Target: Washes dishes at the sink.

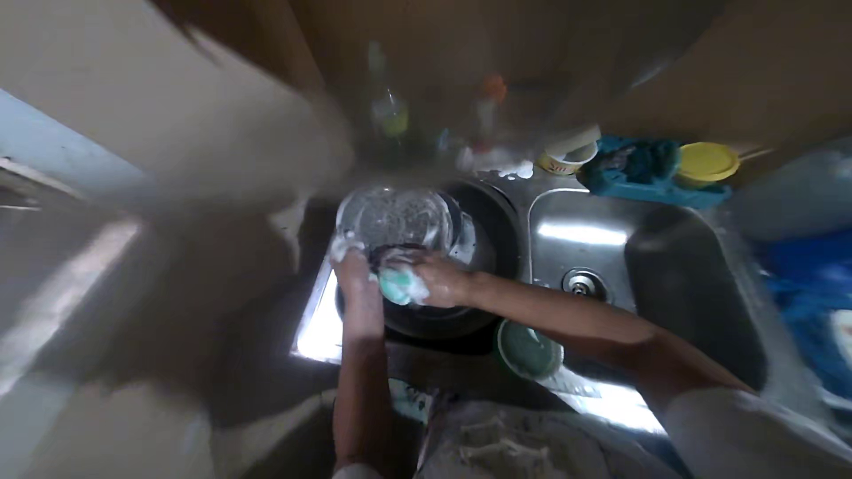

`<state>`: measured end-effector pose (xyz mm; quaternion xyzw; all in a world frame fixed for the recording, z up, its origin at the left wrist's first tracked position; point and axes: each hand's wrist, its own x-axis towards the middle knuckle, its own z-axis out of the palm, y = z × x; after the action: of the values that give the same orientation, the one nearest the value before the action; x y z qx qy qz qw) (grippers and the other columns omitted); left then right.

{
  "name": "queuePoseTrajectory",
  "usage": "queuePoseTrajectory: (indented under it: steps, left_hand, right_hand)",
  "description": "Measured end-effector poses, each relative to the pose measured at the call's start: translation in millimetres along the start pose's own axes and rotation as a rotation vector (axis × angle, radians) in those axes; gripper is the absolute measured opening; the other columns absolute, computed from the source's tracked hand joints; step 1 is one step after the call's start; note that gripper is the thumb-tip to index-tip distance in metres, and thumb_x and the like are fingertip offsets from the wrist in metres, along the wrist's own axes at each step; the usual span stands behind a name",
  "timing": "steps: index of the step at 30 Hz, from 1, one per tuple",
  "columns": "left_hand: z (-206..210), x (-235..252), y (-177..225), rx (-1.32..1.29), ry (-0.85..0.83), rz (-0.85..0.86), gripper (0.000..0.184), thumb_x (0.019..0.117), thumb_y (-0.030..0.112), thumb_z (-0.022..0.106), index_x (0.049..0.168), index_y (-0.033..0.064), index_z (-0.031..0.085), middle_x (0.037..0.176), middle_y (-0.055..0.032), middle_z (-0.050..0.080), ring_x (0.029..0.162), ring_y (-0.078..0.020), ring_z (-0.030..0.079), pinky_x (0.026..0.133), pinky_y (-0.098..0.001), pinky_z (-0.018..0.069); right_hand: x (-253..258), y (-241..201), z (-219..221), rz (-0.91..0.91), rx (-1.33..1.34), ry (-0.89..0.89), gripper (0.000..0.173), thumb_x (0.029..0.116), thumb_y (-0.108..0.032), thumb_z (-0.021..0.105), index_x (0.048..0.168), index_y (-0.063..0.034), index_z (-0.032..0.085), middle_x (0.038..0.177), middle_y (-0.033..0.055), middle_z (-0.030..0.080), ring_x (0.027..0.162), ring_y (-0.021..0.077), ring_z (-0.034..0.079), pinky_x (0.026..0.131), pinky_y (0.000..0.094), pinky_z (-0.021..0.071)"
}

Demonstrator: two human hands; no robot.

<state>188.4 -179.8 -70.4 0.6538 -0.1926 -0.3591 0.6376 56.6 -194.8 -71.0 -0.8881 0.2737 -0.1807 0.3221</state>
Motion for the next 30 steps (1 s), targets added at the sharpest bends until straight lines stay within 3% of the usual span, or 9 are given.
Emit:
queuePoseTrajectory:
  steps: [6,9,13,16,18,21,24,27,30]
  left_hand:
    - [3.8,17.2,15.6,-0.181,-0.148,-0.134,0.022,0.1049,0.008,0.045,0.125,0.0042,0.054,0.099,-0.0033,0.06,0.083,-0.0076,0.06,0.073,-0.0251,0.0531]
    - [16.2,17.8,37.9,-0.206,-0.232,-0.133,0.013,0.1047,0.013,0.044,0.106,0.0098,0.057,0.08,0.0017,0.06,0.066,-0.0051,0.061,0.059,-0.0222,0.0537]
    - [24.2,46.7,17.6,-0.078,-0.373,0.012,0.049,0.1103,0.051,0.021,0.12,0.0164,0.054,0.099,0.005,0.06,0.089,-0.0021,0.06,0.079,-0.0219,0.0522]
    - [8.9,59.9,-11.8,0.071,-0.408,0.068,0.045,0.1121,0.035,0.032,0.141,0.0026,0.045,0.119,-0.0068,0.058,0.103,-0.0094,0.058,0.09,-0.0281,0.0526]
    - [6.8,43.2,-8.8,0.072,-0.348,0.121,0.033,0.1084,0.024,0.042,0.135,0.0052,0.046,0.106,-0.0002,0.058,0.09,-0.0032,0.06,0.08,-0.025,0.0547]
    - [16.0,-3.5,6.9,0.076,-0.269,0.3,0.03,0.106,0.01,0.041,0.131,-0.0042,0.049,0.111,-0.0031,0.058,0.099,0.001,0.057,0.089,-0.02,0.0498]
    - [17.7,-20.3,-1.8,0.287,-0.344,0.466,0.042,0.0917,-0.006,0.055,0.132,-0.0167,0.049,0.12,-0.0208,0.062,0.105,-0.0089,0.059,0.096,-0.025,0.048]
    - [14.3,-28.8,-0.7,0.426,-0.387,0.471,0.038,0.0893,-0.008,0.061,0.126,-0.0149,0.055,0.111,-0.0215,0.066,0.099,-0.0153,0.063,0.091,-0.032,0.0517]
    - [9.4,-38.6,4.6,0.444,-0.405,0.64,0.029,0.0897,-0.008,0.062,0.118,-0.0154,0.061,0.103,-0.0186,0.069,0.093,-0.0089,0.064,0.088,-0.025,0.0517]
  right_hand:
    - [14.6,0.4,-11.5,-0.344,-0.545,0.245,0.027,0.0903,0.0,0.067,0.117,0.0021,0.072,0.115,0.0186,0.073,0.105,0.0346,0.072,0.086,0.0451,0.0587]
    - [18.0,-2.5,-32.3,-0.313,-0.423,0.33,0.03,0.0846,0.001,0.072,0.114,0.0059,0.072,0.115,0.0231,0.072,0.101,0.0404,0.072,0.081,0.0504,0.0588]
    - [15.9,-11.3,-67.0,-0.029,0.018,0.521,0.04,0.0838,-0.001,0.075,0.12,0.012,0.066,0.112,0.0259,0.071,0.102,0.0326,0.071,0.093,0.045,0.0554]
    - [20.9,7.1,-99.4,0.096,0.264,0.645,0.032,0.0949,-0.01,0.068,0.122,0.007,0.064,0.105,0.0102,0.071,0.093,0.0016,0.066,0.086,0.0189,0.0552]
    - [24.2,28.3,-115.6,0.292,0.244,0.651,0.033,0.1014,-0.014,0.06,0.127,0.006,0.06,0.112,0.0136,0.068,0.099,0.008,0.065,0.09,0.0253,0.0537]
    - [21.1,39.6,-107.0,0.456,0.13,0.539,0.046,0.1017,-0.011,0.06,0.141,0.0109,0.05,0.136,0.0288,0.059,0.127,0.0321,0.058,0.11,0.0429,0.0436]
    - [21.3,26.8,-82.7,0.272,0.016,0.337,0.055,0.0939,-0.01,0.069,0.143,0.0069,0.052,0.146,0.028,0.052,0.139,0.0385,0.047,0.118,0.0507,0.0339]
    - [22.5,12.4,-65.6,-0.022,-0.103,0.268,0.047,0.092,-0.021,0.07,0.134,-0.0013,0.066,0.147,0.0222,0.055,0.143,0.0409,0.044,0.122,0.0588,0.0231]
    - [29.8,15.6,-76.2,0.065,0.008,0.465,0.034,0.0968,-0.016,0.065,0.121,0.007,0.069,0.126,0.0239,0.066,0.124,0.0353,0.06,0.111,0.0497,0.0417]
